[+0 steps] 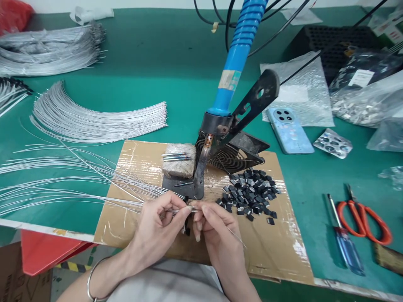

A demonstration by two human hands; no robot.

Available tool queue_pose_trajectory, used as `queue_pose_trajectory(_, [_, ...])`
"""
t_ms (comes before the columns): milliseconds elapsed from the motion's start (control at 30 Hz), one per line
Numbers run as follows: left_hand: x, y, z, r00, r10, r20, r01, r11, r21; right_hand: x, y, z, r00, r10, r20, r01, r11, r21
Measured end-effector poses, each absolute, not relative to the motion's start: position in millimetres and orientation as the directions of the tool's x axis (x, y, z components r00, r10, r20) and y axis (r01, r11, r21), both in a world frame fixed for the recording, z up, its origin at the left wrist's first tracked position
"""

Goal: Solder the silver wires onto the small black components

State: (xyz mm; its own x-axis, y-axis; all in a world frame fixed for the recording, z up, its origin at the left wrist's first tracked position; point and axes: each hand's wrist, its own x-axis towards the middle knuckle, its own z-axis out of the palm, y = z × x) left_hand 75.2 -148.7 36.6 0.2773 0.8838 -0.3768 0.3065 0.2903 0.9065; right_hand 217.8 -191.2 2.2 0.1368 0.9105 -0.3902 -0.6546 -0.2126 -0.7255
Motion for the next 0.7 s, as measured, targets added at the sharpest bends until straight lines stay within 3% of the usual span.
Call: queue_pose_trajectory(700, [77.8,-156.1,33.1,0.260,0.921,-0.289,0.291,0.211,0.933,213.7,-191.2,4.9,0.155,0.900,-0.408,-0.668,-0.208,-0.714])
